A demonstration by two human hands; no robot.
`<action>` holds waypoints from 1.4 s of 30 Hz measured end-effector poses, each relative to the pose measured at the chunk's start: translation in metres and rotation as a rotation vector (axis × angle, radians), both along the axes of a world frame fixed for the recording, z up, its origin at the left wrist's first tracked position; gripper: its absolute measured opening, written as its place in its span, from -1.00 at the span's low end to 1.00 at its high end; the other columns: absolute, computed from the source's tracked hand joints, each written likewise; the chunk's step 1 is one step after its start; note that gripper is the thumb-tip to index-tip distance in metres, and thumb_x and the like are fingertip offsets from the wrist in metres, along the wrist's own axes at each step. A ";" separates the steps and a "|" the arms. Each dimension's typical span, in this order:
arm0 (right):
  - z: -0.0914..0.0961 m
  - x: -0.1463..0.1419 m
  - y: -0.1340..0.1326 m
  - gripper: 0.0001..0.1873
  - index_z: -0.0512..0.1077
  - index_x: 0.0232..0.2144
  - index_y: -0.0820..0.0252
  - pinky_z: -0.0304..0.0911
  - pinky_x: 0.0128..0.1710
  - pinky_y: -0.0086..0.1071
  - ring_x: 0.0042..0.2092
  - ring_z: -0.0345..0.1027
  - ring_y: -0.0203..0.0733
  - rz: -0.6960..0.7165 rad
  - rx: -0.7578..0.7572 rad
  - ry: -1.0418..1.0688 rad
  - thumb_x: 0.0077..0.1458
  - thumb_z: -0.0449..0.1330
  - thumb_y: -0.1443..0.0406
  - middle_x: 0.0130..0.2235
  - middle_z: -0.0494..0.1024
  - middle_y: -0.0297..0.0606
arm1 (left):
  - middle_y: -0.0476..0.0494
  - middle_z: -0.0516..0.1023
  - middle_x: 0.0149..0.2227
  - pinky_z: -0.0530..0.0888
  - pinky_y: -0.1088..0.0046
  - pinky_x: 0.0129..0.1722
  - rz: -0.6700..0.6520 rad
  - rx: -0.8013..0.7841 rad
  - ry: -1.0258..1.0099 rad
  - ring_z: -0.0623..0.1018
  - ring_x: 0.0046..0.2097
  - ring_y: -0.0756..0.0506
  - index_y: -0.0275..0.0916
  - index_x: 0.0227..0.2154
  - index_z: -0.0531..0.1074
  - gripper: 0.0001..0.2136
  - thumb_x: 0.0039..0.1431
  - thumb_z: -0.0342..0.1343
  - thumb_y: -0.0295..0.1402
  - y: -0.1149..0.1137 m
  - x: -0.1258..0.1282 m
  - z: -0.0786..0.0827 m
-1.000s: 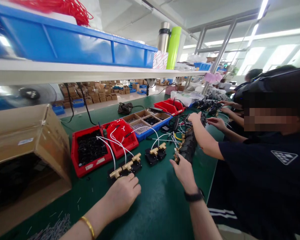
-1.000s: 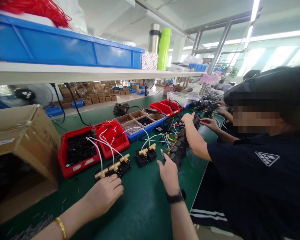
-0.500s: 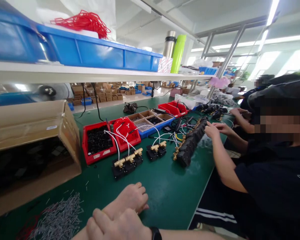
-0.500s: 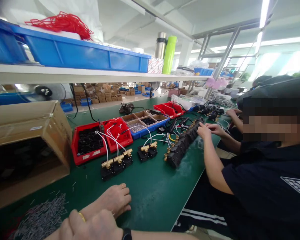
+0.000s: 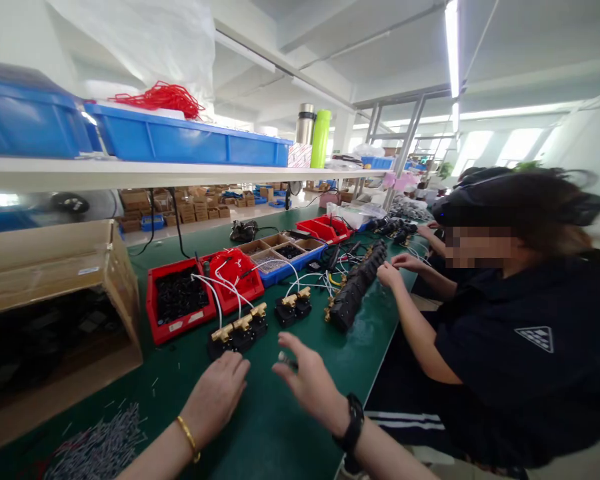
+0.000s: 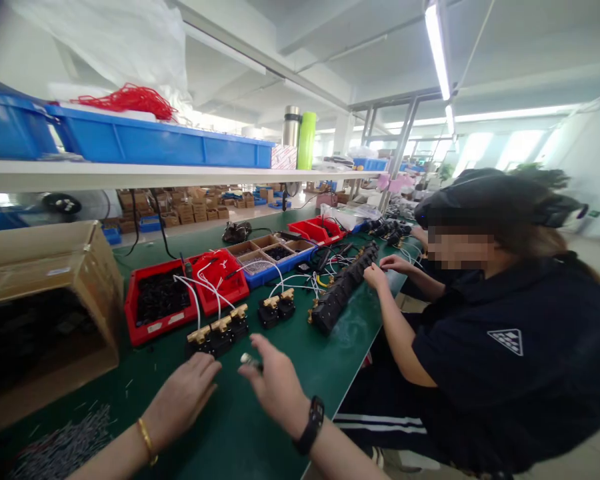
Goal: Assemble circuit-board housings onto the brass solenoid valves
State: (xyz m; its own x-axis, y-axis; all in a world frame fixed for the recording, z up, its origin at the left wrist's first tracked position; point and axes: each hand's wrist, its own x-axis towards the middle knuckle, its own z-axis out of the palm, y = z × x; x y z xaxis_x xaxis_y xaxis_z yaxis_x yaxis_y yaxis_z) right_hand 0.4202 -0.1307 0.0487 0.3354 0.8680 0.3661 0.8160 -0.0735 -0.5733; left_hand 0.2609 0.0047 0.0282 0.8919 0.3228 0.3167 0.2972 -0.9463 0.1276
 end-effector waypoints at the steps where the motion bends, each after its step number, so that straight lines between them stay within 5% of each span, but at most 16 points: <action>1: -0.003 0.018 0.004 -0.48 0.08 0.13 0.16 0.17 0.08 -0.26 0.11 0.20 -0.13 -0.150 0.004 0.034 0.15 0.10 0.27 0.09 0.33 -0.15 | -0.25 0.39 -0.15 0.37 0.25 -0.11 0.070 0.069 -0.024 0.38 -0.09 -0.20 -0.25 -0.16 0.36 -0.80 0.20 -0.09 -0.42 0.011 0.002 0.006; 3: -0.007 0.051 0.019 -0.36 -0.03 0.18 0.24 0.13 0.10 -0.18 0.17 0.10 -0.05 -0.396 -0.045 0.056 0.12 0.12 0.28 0.17 0.19 -0.02 | -0.32 0.37 -0.15 0.38 0.24 -0.19 0.184 0.188 -0.046 0.36 -0.12 -0.23 -0.32 -0.11 0.33 -0.74 0.23 -0.17 -0.41 0.032 0.010 0.015; 6: -0.013 0.084 0.047 -0.22 -0.12 0.22 0.25 0.22 -0.03 -0.05 0.09 0.20 0.14 -0.552 -0.134 0.074 0.06 0.18 0.24 0.15 0.14 0.15 | -0.32 0.38 -0.25 0.39 0.26 -0.28 0.197 0.263 -0.001 0.36 -0.20 -0.23 -0.36 -0.13 0.37 -0.68 0.26 -0.23 -0.34 0.060 0.029 0.021; 13: -0.029 0.119 0.088 0.06 -0.12 0.22 0.05 0.26 -0.14 -0.11 -0.07 0.35 0.15 -0.513 -0.299 0.082 -0.21 0.36 0.04 -0.02 0.33 0.00 | -0.43 0.39 -0.14 0.44 0.21 -0.37 0.151 0.181 0.159 0.45 -0.21 -0.32 -0.36 0.10 0.23 -0.53 0.26 -0.27 -0.19 0.092 0.037 0.001; 17: -0.032 0.120 0.100 0.06 -0.08 0.21 -0.04 0.26 -0.17 -0.07 -0.06 0.33 0.20 -0.420 -0.353 0.039 -0.26 0.37 -0.01 0.00 0.31 0.00 | -0.41 0.35 -0.04 0.44 0.29 -0.44 0.177 0.012 0.205 0.49 -0.25 -0.28 -0.19 0.20 0.06 -0.48 0.22 -0.23 -0.10 0.092 0.037 -0.003; 21: -0.030 0.113 0.110 -0.05 0.06 0.14 -0.08 0.28 -0.21 -0.09 -0.11 0.36 0.17 -0.403 -0.360 0.016 -0.27 0.38 -0.01 -0.07 0.35 -0.06 | -0.32 0.43 -0.20 0.43 0.30 -0.43 0.177 -0.041 0.230 0.49 -0.32 -0.23 -0.23 0.16 0.15 -0.50 0.24 -0.31 -0.13 0.097 0.048 -0.009; 27: -0.037 0.090 0.128 -0.12 0.03 0.15 -0.14 0.30 -0.25 -0.11 -0.16 0.39 0.12 -0.433 -0.319 0.031 -0.18 0.33 -0.02 -0.08 0.34 -0.06 | -0.28 0.45 -0.26 0.42 0.24 -0.27 0.173 0.133 0.246 0.45 -0.26 -0.22 -0.24 0.08 0.27 -0.53 0.24 -0.33 -0.19 0.105 0.060 -0.028; 36: -0.038 0.088 0.137 -0.15 0.01 0.18 -0.13 0.31 -0.26 -0.09 -0.16 0.40 0.15 -0.439 -0.286 0.058 -0.11 0.28 -0.01 -0.01 0.29 0.01 | -0.25 0.46 -0.26 0.44 0.28 -0.29 0.166 0.144 0.118 0.45 -0.32 -0.18 -0.19 -0.07 0.41 -0.57 0.20 -0.29 -0.20 0.099 0.068 -0.022; 39: -0.026 0.086 0.131 -0.07 -0.03 0.20 -0.10 0.29 -0.21 -0.06 -0.11 0.37 0.18 -0.412 -0.291 0.073 -0.15 0.32 0.00 0.03 0.28 0.02 | -0.24 0.46 -0.24 0.46 0.25 -0.28 0.185 0.083 0.080 0.46 -0.32 -0.19 -0.18 -0.09 0.41 -0.59 0.16 -0.24 -0.19 0.094 0.067 -0.015; 42: -0.009 0.078 0.094 -0.15 0.04 0.19 0.06 0.26 -0.14 -0.11 -0.04 0.32 0.14 -0.383 -0.237 0.112 -0.08 0.27 0.00 0.03 0.31 0.02 | -0.27 0.45 -0.17 0.47 0.16 -0.24 0.255 -0.006 -0.025 0.48 -0.24 -0.26 -0.18 -0.06 0.38 -0.58 0.12 -0.15 -0.12 0.083 0.052 -0.004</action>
